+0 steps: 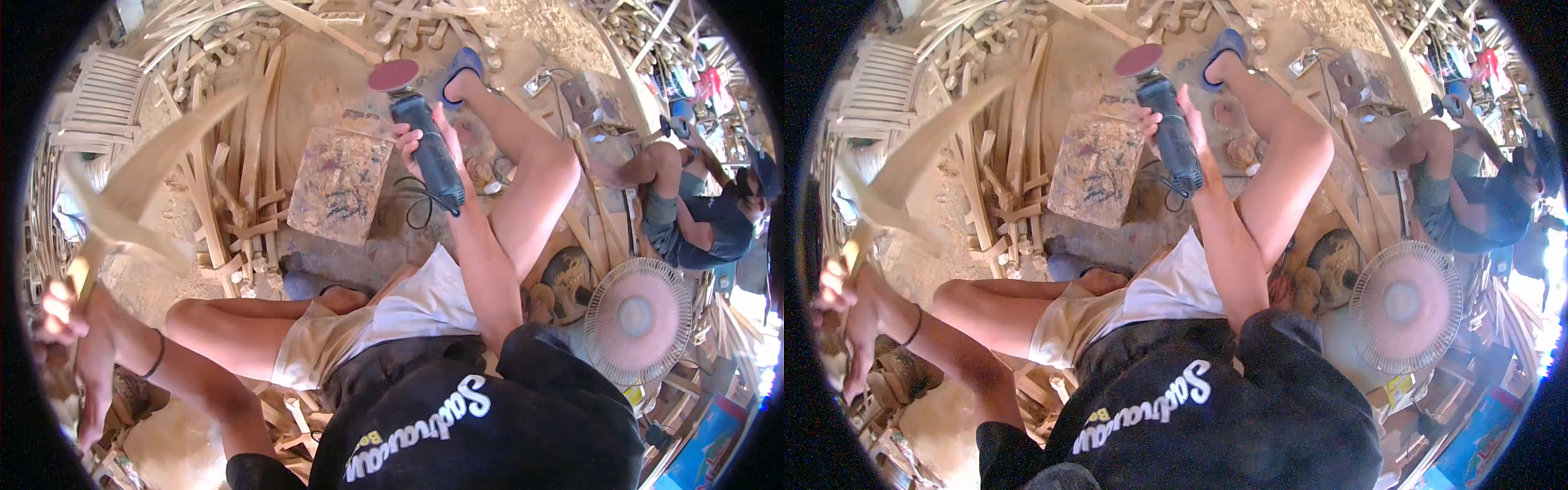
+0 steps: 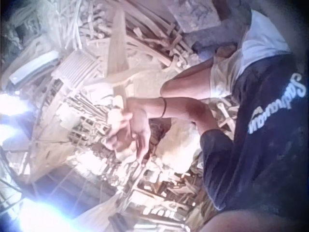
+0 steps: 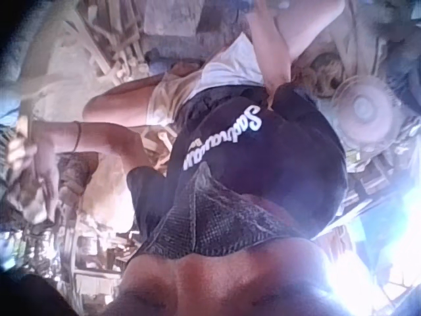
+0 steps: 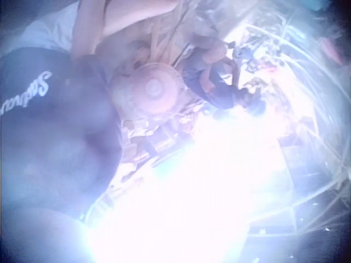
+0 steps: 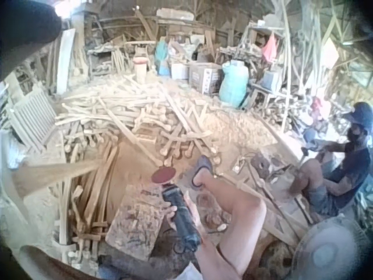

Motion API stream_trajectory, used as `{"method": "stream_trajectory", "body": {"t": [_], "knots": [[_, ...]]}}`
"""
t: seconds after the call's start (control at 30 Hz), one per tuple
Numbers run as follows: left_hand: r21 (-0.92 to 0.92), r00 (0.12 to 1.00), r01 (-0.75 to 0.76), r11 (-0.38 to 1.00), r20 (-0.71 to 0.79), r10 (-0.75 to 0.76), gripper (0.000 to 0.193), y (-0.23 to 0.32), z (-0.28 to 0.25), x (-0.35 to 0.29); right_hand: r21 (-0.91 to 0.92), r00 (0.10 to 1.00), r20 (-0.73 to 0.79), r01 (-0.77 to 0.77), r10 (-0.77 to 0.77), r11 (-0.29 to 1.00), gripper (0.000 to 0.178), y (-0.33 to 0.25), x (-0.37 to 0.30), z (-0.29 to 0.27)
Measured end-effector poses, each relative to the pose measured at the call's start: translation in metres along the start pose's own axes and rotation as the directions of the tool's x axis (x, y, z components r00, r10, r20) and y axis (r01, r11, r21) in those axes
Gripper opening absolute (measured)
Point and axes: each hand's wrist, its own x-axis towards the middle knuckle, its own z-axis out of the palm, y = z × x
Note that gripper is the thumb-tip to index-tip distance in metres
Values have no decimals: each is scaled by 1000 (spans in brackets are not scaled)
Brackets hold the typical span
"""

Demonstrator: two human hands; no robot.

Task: The person cuts a piece of sandpaper with scissors, applies it to a handheld power sander, and uses the sander to smooth a wooden object. They then apply a liquid from a bottle to the wooden object.

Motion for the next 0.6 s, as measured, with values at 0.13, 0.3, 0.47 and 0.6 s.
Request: {"method": "stream_trajectory", "body": {"t": [0.13,0.3,0.47,0.6], "knots": [[275,63,890,365,718,-693,104,21,-67,-4,-145,988,-117,84,-101,986,84,-51,13,-26],[272,-17,942,194,617,-787,93,39,-65,6,-305,981,-188,-13,-46,952,85,-127,43,-75],[241,14,963,124,412,-911,86,81,-71,9,-321,954,-300,-77,-25,944,62,-206,62,-137],[605,266,773,190,-37,-963,89,122,-35,-18,-416,875,-441,-2,-200,909,49,-208,77,-164]]}}
